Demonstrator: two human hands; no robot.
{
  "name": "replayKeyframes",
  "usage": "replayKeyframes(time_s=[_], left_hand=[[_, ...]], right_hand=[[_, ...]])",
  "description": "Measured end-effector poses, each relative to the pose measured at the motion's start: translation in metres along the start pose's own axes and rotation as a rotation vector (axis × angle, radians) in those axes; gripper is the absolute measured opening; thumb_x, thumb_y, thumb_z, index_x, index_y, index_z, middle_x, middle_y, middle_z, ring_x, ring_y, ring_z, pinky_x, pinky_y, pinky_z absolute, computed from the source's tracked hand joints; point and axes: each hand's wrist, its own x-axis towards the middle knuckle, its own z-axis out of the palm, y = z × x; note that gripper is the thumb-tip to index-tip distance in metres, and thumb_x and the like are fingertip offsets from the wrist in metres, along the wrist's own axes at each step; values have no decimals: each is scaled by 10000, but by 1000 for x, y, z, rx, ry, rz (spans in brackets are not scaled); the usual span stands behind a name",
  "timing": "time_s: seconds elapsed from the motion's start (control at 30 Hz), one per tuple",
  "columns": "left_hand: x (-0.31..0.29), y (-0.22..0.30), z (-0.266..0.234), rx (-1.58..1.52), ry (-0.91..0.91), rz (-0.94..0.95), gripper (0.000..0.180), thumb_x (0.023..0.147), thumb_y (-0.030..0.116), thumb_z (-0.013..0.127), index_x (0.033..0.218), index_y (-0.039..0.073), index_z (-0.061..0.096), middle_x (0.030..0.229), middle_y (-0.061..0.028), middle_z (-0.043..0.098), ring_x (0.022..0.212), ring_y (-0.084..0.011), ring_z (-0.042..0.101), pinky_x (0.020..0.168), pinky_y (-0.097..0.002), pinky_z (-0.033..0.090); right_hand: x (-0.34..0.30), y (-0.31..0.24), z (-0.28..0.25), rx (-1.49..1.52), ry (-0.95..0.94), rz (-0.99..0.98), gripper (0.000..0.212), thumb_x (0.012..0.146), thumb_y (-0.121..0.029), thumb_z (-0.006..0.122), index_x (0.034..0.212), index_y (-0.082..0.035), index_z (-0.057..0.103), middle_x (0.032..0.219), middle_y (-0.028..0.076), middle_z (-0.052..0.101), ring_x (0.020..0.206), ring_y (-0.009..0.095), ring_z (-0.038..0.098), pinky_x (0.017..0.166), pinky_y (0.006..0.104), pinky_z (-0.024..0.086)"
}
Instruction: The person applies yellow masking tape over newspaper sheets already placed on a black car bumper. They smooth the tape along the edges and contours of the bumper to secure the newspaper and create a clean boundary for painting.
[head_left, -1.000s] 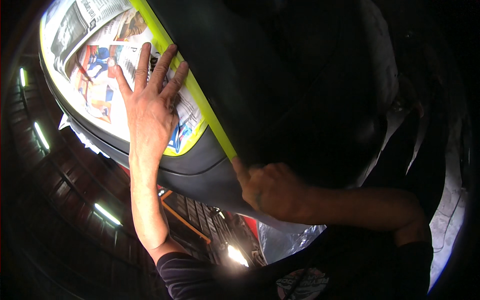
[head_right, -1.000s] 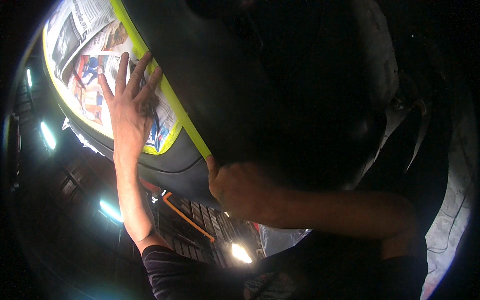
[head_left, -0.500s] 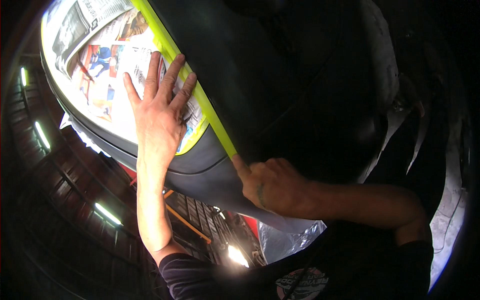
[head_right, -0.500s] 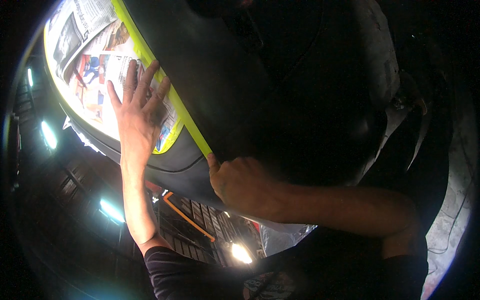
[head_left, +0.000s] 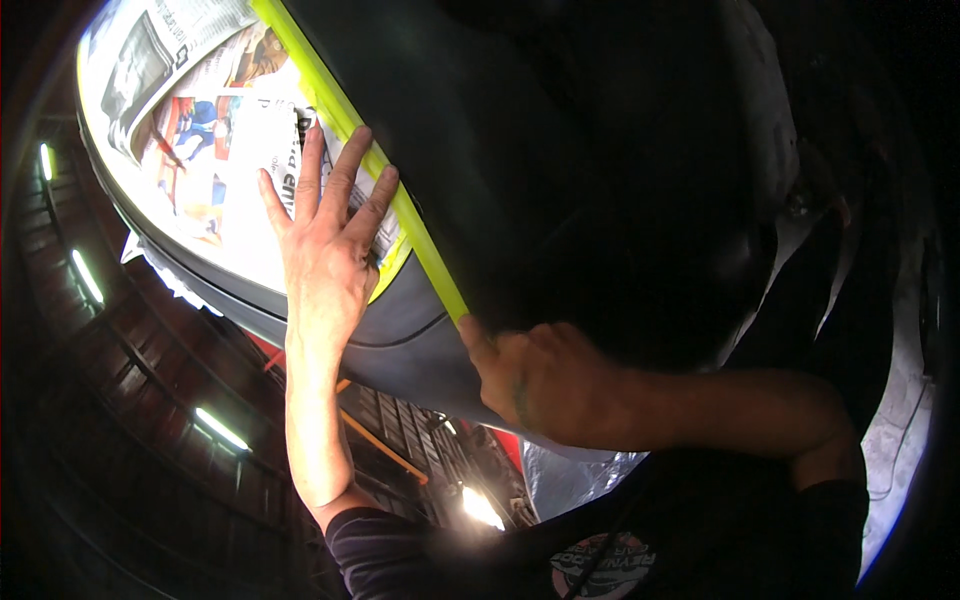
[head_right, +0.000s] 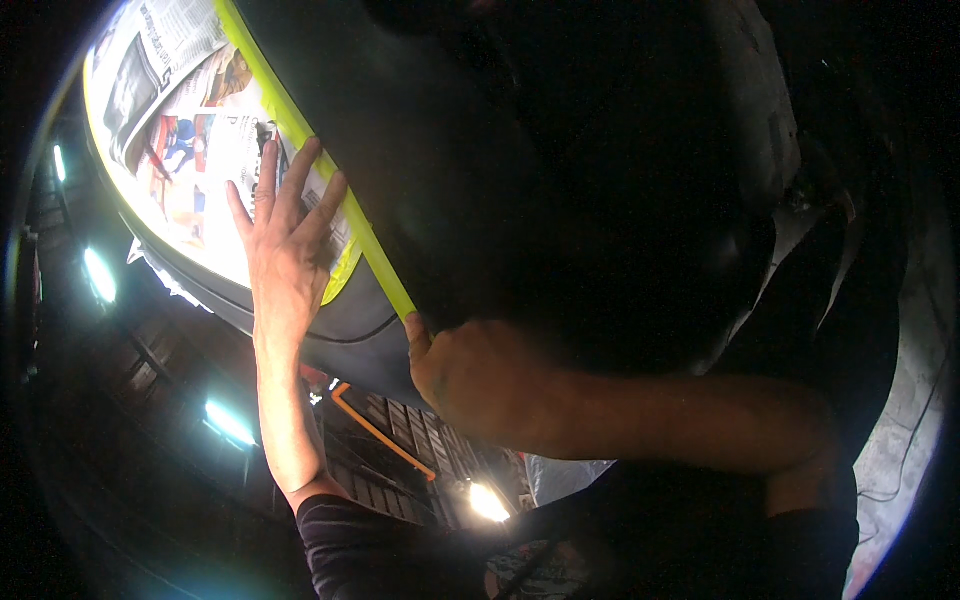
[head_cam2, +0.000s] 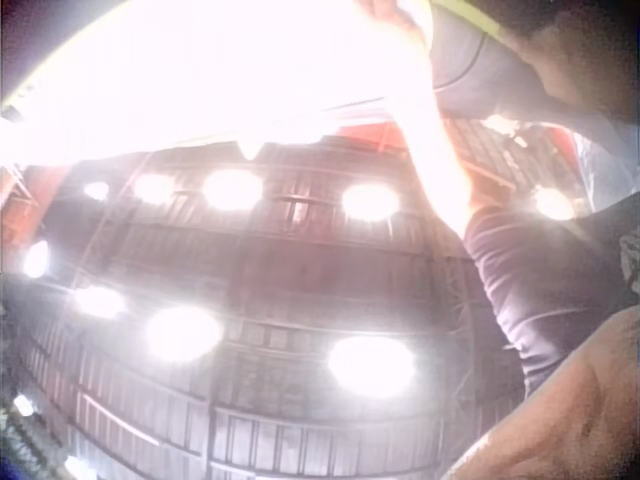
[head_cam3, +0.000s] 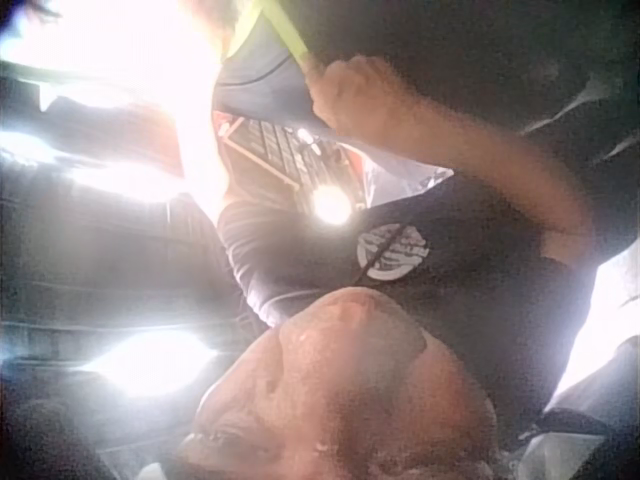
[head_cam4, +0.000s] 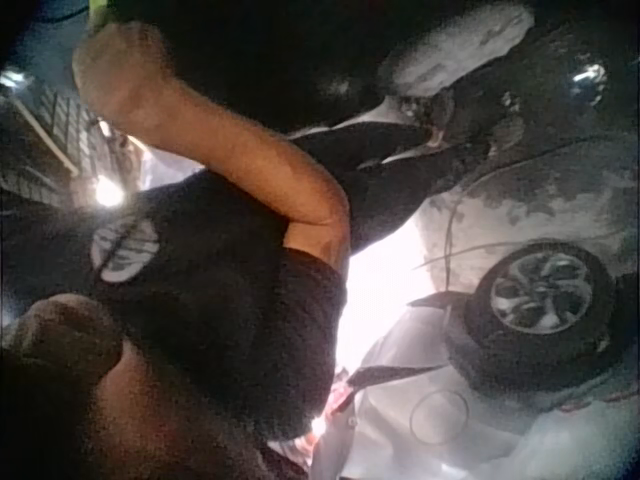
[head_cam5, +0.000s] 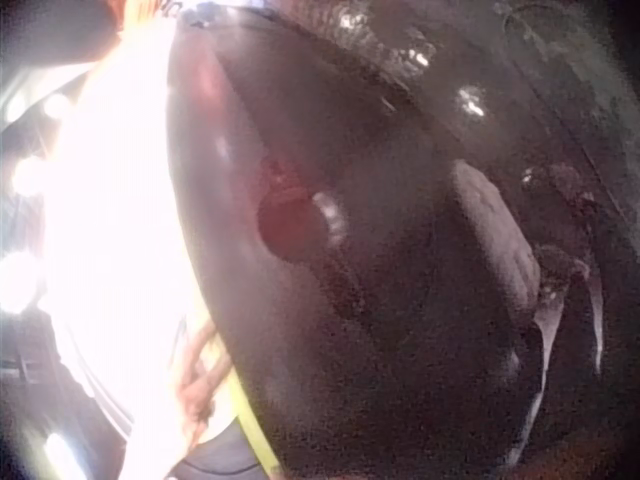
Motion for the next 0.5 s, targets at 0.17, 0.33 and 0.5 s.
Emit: replayKeyframes(time_s=[0.17,0.33,0.5], left_hand=[[-1,3,0,-21,4,-10,557,815,-27,744,1297,247,788,1654,7,476,1627,-310,262,1261,-765,104],[-2,7,-4,0,-24,-16,522,832,21,758,1297,255,787,1648,4,481,1624,-319,266,1259,-764,113],[-5,10,-5,-6,-35,-11,506,834,58,776,1300,257,785,1648,-2,478,1624,-343,257,1253,-770,122]], right_hand=[[-5,4,-2,-60,-5,10,698,980,-160,653,1520,187,379,785,190,693,649,344,722,623,441,613],[-2,12,-3,-23,-2,68,700,964,-123,673,1526,175,382,757,188,684,624,340,716,582,438,599],[-2,16,2,114,67,30,672,967,-135,681,1509,166,421,712,179,670,583,328,705,548,426,587]])
